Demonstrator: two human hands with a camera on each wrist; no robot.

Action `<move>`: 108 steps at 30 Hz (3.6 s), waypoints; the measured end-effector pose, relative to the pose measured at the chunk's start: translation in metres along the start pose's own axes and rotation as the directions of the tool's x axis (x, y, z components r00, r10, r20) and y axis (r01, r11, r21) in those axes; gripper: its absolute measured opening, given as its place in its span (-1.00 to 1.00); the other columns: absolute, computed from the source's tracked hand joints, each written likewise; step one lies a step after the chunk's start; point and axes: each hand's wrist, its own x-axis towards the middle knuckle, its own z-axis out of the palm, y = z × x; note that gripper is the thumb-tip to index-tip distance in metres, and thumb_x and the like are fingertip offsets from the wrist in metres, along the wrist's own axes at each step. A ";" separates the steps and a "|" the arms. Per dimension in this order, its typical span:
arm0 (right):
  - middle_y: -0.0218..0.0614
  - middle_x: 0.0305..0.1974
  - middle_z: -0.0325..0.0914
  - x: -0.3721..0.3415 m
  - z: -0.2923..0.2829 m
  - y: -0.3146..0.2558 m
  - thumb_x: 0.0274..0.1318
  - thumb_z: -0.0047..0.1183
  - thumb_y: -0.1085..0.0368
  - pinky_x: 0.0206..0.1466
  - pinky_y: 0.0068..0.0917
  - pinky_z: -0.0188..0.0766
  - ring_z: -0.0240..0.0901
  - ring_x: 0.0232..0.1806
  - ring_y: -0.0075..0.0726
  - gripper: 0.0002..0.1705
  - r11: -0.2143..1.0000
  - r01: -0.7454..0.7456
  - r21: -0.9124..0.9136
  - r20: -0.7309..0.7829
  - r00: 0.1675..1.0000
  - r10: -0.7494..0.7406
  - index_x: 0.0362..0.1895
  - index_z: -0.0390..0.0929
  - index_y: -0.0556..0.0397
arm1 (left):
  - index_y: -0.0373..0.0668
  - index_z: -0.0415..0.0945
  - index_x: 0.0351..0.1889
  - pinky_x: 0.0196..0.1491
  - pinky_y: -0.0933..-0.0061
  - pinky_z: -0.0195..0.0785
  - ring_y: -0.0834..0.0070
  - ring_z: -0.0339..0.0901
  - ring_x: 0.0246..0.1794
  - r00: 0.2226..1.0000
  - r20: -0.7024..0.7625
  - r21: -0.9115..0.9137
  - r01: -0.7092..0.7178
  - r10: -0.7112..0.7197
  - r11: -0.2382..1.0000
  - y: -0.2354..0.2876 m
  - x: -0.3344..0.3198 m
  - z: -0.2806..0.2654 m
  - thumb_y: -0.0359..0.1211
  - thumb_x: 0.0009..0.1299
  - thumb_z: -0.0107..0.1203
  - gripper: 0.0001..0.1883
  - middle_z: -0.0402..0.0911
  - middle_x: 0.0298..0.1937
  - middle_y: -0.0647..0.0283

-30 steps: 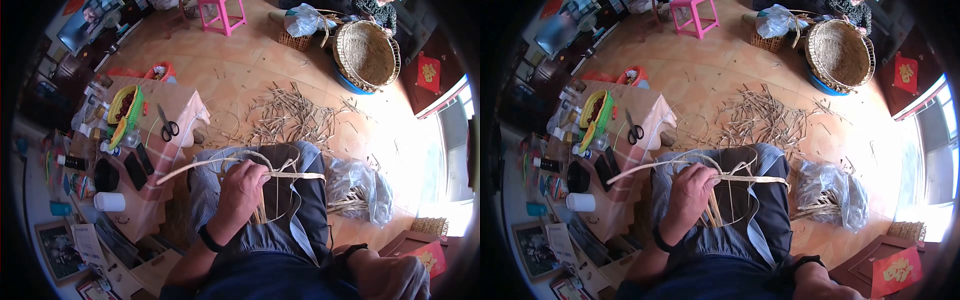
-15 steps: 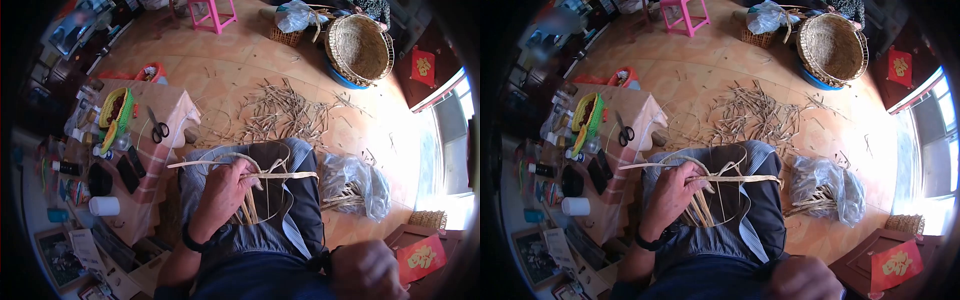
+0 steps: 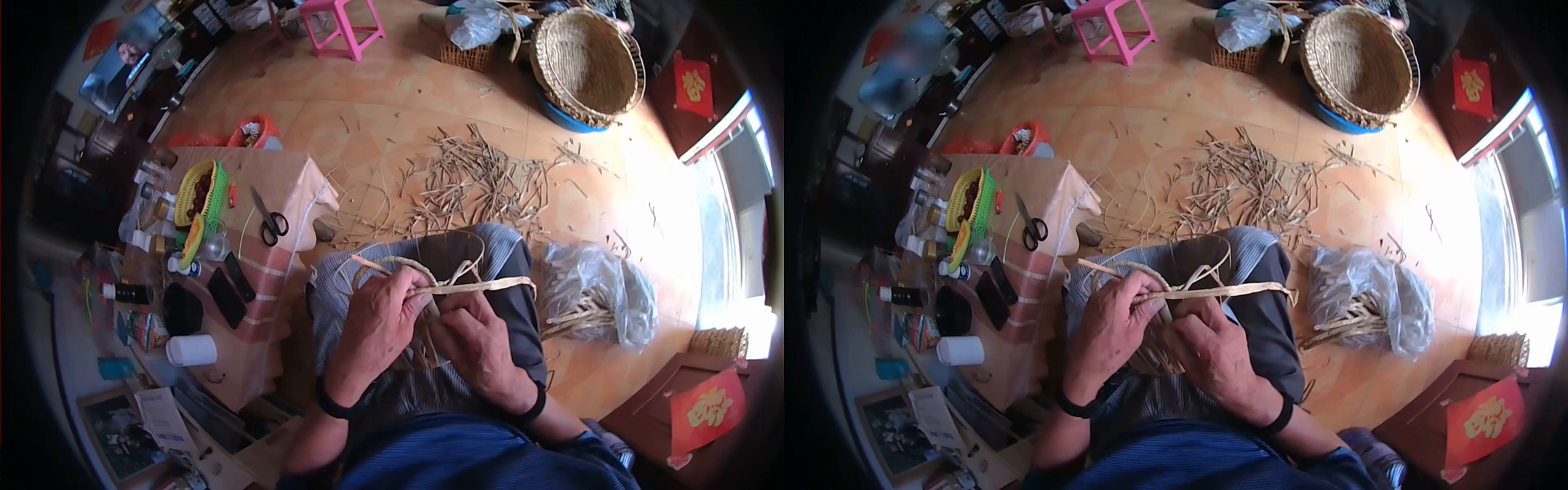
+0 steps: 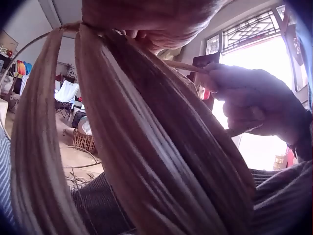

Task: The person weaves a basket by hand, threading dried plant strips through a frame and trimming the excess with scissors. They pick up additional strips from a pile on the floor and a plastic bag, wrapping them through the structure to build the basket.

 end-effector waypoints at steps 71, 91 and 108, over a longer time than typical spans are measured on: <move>-0.07 -0.21 0.69 -0.011 -0.029 0.015 0.36 0.41 0.33 -0.09 -0.15 0.62 0.71 -0.20 0.03 -0.73 0.926 -0.368 0.088 0.129 0.926 0.356 0.04 0.69 0.16 | -0.22 0.67 -0.08 -0.09 0.01 0.53 -0.02 0.73 -0.20 0.989 -0.129 0.154 -0.056 0.076 0.987 0.003 0.004 0.016 -0.37 0.57 0.29 -0.89 0.77 -0.22 0.09; -0.05 -0.14 0.61 -0.007 0.013 0.045 0.35 0.40 0.35 -0.02 -0.11 0.57 0.62 -0.15 0.04 -0.76 0.954 -0.229 0.192 0.185 0.963 0.194 0.01 0.73 0.19 | -0.24 0.66 -0.03 -0.11 0.00 0.58 -0.03 0.80 -0.16 0.994 0.056 -0.015 0.091 -0.090 0.996 0.001 0.013 0.003 -0.28 0.63 0.29 -0.81 0.81 -0.22 -0.01; -0.04 -0.01 0.80 -0.019 -0.021 0.039 0.50 0.35 0.24 0.15 -0.26 0.64 0.76 0.05 -0.16 -0.60 0.774 -0.572 0.274 0.401 0.799 0.448 0.24 0.64 0.21 | -0.28 0.65 -0.11 -0.17 0.14 0.54 0.11 0.76 -0.27 0.994 -0.111 -0.015 -0.007 0.005 1.000 -0.005 0.008 0.010 -0.35 0.56 0.36 -0.82 0.77 -0.28 0.07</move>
